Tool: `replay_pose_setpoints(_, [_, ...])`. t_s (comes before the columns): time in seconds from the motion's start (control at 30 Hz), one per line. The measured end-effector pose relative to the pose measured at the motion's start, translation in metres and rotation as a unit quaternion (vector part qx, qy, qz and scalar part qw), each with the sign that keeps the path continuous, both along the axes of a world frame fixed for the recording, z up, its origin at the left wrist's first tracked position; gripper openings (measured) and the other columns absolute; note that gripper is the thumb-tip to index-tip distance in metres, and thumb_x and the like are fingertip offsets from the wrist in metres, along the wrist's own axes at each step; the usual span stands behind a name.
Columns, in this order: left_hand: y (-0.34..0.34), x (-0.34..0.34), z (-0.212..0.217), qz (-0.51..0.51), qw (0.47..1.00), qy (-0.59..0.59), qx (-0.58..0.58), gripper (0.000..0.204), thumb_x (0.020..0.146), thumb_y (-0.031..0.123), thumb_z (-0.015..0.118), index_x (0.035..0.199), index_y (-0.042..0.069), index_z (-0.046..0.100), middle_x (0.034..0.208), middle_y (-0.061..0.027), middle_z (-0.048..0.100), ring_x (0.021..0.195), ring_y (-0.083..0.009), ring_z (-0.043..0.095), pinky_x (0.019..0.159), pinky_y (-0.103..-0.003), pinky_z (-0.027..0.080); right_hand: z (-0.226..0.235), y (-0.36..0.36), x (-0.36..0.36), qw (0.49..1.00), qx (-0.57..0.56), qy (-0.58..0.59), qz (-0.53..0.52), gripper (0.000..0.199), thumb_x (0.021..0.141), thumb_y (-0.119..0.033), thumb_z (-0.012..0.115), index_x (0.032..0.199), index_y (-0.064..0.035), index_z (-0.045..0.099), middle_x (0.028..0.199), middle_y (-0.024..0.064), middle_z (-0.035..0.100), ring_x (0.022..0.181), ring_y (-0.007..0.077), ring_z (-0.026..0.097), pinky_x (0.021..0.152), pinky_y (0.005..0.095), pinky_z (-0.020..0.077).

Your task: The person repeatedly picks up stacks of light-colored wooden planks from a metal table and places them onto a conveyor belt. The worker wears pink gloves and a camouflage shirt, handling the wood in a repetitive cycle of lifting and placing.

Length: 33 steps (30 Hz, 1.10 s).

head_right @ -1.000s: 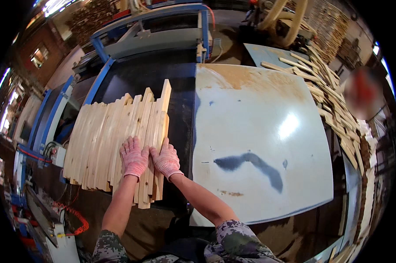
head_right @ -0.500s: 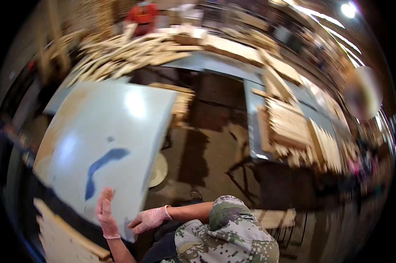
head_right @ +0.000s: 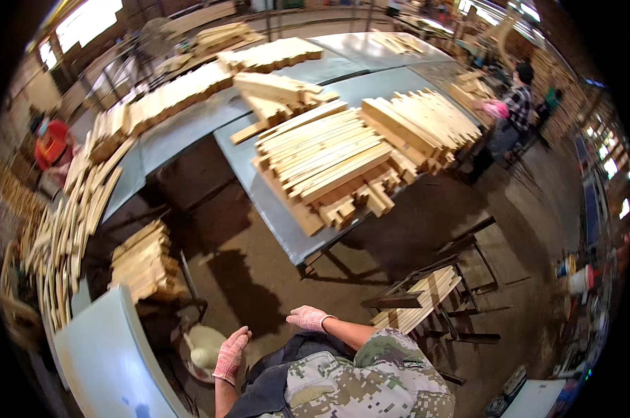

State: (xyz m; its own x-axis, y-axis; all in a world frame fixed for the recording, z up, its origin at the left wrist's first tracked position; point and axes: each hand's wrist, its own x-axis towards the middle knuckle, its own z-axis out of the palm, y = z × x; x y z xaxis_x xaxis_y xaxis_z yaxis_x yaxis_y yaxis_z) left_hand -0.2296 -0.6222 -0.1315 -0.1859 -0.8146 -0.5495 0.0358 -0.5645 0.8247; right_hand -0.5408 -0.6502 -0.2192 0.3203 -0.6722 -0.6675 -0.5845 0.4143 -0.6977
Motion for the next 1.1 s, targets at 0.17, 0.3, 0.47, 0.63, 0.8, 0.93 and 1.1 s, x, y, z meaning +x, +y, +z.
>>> replay_pose_setpoints(0.17, [-0.134,-0.071,0.000,-0.128,0.992,-0.007,-0.004,0.045,0.106,0.022,0.066,0.143,-0.002,0.062,0.131,-0.0124,0.072,0.123,-0.0211,0.067,0.109,-0.034,0.049,-0.001,-0.063,-0.073,0.992,-0.025,0.001,-0.127,0.073,0.103,-0.051,0.059,0.151,0.0033,0.053,0.154,0.0230,0.056,0.145,0.0341,0.051,0.120,0.0391,0.0384])
replay_pose_setpoints(0.3, [-0.261,-0.122,0.025,-0.245,0.966,-0.021,-0.075,0.051,0.103,0.029,0.070,0.142,-0.002,0.063,0.130,-0.0091,0.072,0.121,-0.0197,0.066,0.109,-0.035,0.048,-0.009,-0.099,-0.103,0.937,0.021,-0.098,-0.333,0.070,0.105,-0.038,0.064,0.160,-0.0013,0.042,0.130,0.0110,0.068,0.108,0.0208,0.062,0.089,0.0355,0.0544])
replay_pose_setpoints(0.47, [-0.460,-0.218,0.039,-0.259,0.956,-0.006,-0.141,0.058,0.102,0.021,0.071,0.151,-0.004,0.053,0.147,-0.0135,0.063,0.135,-0.0216,0.058,0.114,-0.035,0.044,0.001,-0.147,-0.147,0.819,0.059,-0.266,-0.505,0.082,0.106,-0.027,0.065,0.170,-0.0065,0.017,0.124,0.0061,0.063,0.090,0.0171,0.057,0.076,0.0333,0.0541])
replay_pose_setpoints(0.63, [-0.670,-0.328,0.014,-0.291,0.858,-0.222,-0.362,0.077,0.098,0.042,0.069,0.156,-0.003,0.045,0.156,-0.0280,0.051,0.147,-0.0385,0.048,0.122,-0.042,0.038,0.033,-0.238,-0.191,0.765,0.020,-0.194,-0.614,0.083,0.105,-0.030,0.067,0.168,-0.0077,0.019,0.119,0.0090,0.064,0.091,0.0181,0.062,0.073,0.0347,0.0527])
replay_pose_setpoints(0.8, [-0.787,-0.437,0.010,-0.366,0.759,-0.420,-0.337,0.093,0.094,0.053,0.070,0.163,0.001,0.034,0.161,-0.0244,0.046,0.149,-0.0361,0.046,0.121,-0.040,0.039,0.005,-0.311,-0.237,0.655,-0.125,-0.075,-0.741,0.084,0.103,-0.025,0.067,0.170,-0.0088,0.019,0.112,0.0034,0.063,0.080,0.0125,0.060,0.069,0.0289,0.0542])
replay_pose_setpoints(0.93, [-0.856,-0.475,-0.075,-0.418,0.823,-0.320,-0.212,0.091,0.091,0.062,0.069,0.157,0.003,0.047,0.140,-0.0230,0.066,0.119,-0.0373,0.068,0.108,-0.044,0.049,-0.021,-0.352,-0.277,0.632,-0.171,-0.029,-0.755,0.078,0.106,-0.024,0.062,0.167,0.0021,0.021,0.158,0.0227,0.049,0.120,0.0280,0.064,0.098,0.0328,0.0540])
replay_pose_setpoints(1.1, [-0.867,-0.511,-0.076,-0.526,0.747,-0.340,-0.224,0.093,0.089,0.075,0.060,0.139,-0.003,0.063,0.134,-0.0256,0.069,0.127,-0.0377,0.065,0.108,-0.044,0.049,-0.069,-0.361,-0.307,0.565,-0.300,0.024,-0.768,0.074,0.106,-0.020,0.059,0.166,0.0034,0.023,0.163,0.0242,0.043,0.151,0.0289,0.043,0.123,0.0345,0.0336])
